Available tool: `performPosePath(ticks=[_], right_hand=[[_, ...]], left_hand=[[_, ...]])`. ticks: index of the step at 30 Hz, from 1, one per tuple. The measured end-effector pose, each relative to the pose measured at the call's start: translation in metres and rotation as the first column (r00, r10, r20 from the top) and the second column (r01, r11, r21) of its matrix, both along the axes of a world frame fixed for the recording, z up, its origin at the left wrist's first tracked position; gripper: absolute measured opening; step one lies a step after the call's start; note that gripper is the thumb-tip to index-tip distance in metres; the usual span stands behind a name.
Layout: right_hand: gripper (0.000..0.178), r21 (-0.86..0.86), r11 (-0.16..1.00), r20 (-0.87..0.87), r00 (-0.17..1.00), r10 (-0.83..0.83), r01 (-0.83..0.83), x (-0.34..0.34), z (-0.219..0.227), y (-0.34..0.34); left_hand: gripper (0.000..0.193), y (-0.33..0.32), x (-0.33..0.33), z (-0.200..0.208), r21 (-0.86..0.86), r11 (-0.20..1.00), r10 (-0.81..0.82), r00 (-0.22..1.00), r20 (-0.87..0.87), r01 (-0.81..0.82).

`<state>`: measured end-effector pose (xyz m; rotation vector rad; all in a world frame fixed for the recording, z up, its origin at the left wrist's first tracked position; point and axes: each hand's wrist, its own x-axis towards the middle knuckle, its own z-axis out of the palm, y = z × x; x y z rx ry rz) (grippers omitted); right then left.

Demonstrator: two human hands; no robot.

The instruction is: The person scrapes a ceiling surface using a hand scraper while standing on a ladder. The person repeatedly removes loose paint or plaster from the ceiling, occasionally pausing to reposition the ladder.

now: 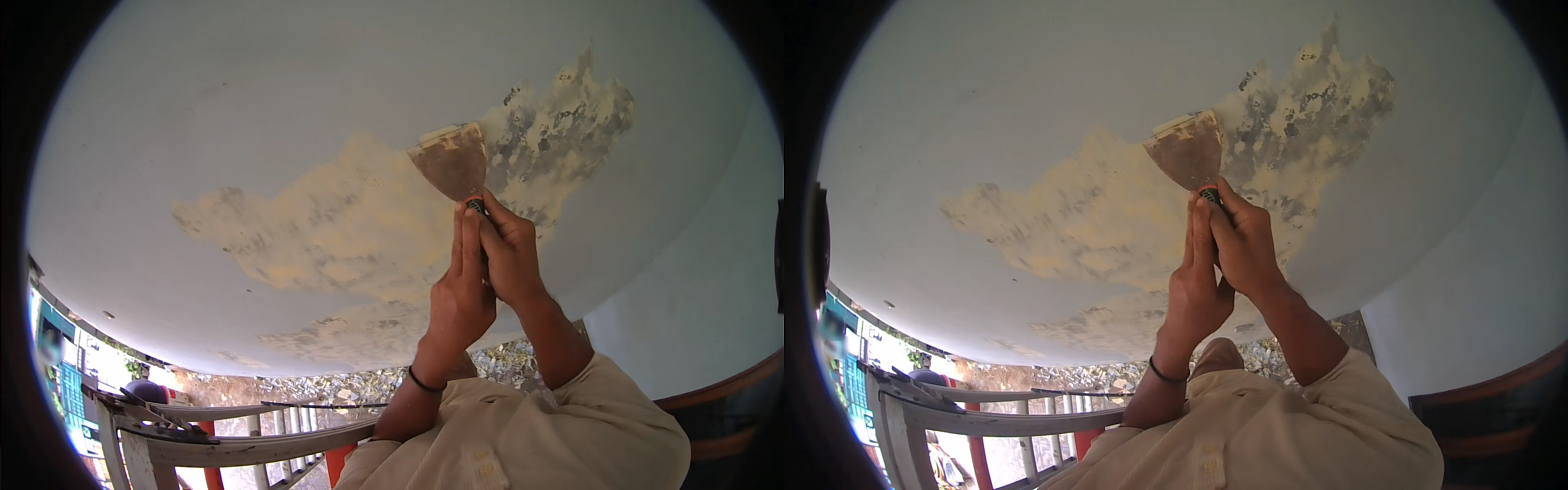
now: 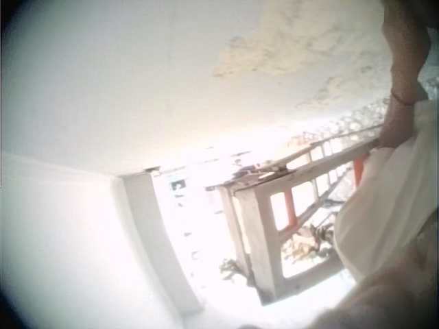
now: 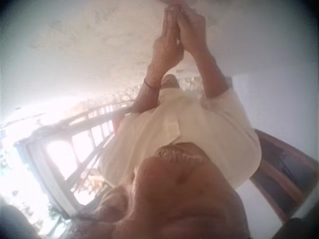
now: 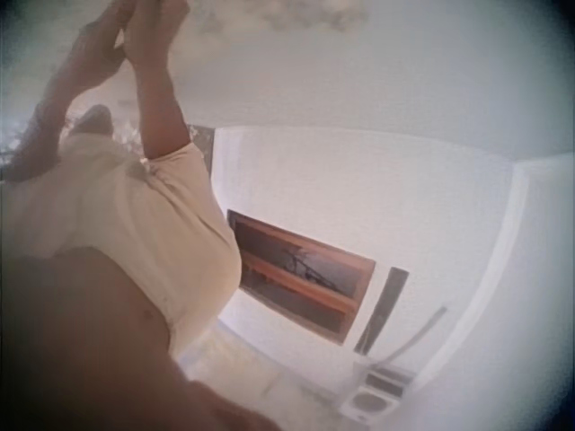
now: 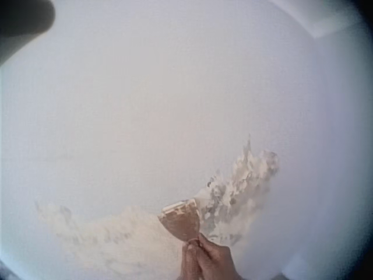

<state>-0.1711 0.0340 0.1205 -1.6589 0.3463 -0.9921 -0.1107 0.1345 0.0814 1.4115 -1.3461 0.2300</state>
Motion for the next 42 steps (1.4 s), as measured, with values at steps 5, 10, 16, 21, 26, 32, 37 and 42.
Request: performPosePath(ticks=[5, 10, 16, 21, 26, 32, 37, 42], right_hand=[[0.037, -0.025, 0.996, -0.01, 0.996, -0.089, 0.088, -0.005, -0.009, 0.008], [0.037, 0.005, 0.996, 0.027, 0.996, -0.091, 0.091, -0.003, -0.017, 0.006], [0.034, -0.005, 0.999, 0.007, 0.999, -0.04, 0.04, -0.001, -0.018, -0.006], [0.037, -0.11, 0.989, -0.069, 0.992, -0.102, 0.094, -0.012, -0.006, -0.001], [0.041, -0.001, 1.0, -0.024, 0.999, -0.023, 0.023, -0.006, -0.007, -0.014], [0.041, -0.065, 0.996, -0.088, 0.994, -0.073, 0.067, -0.008, 0.001, -0.011], [0.038, 0.029, 0.999, 0.009, 1.0, -0.027, 0.026, -0.001, -0.009, -0.007], [0.035, 0.055, 0.992, 0.047, 0.992, -0.116, 0.113, -0.003, -0.02, -0.005]], left_hand=[[0.101, 0.004, -0.002, -0.002, 0.015, 1.0, 0.012, 0.999, 0.035, -0.013], [0.103, 0.003, -0.007, -0.008, 0.011, 1.0, 0.019, 0.998, 0.058, -0.02], [0.103, 0.004, -0.002, 0.0, 0.021, 1.0, 0.005, 0.999, 0.044, -0.005], [0.103, 0.007, -0.01, -0.002, 0.044, 0.999, -0.022, 0.999, 0.042, 0.021], [0.107, 0.003, -0.006, 0.001, 0.009, 1.0, -0.002, 0.997, 0.076, 0.001], [0.106, 0.005, -0.017, -0.008, 0.06, 0.996, -0.06, 0.998, -0.026, 0.061], [0.105, 0.005, -0.007, -0.001, 0.055, 0.998, -0.03, 1.0, 0.0, 0.03], [0.103, 0.006, -0.013, -0.009, 0.087, 0.995, -0.054, 0.999, 0.006, 0.053]])
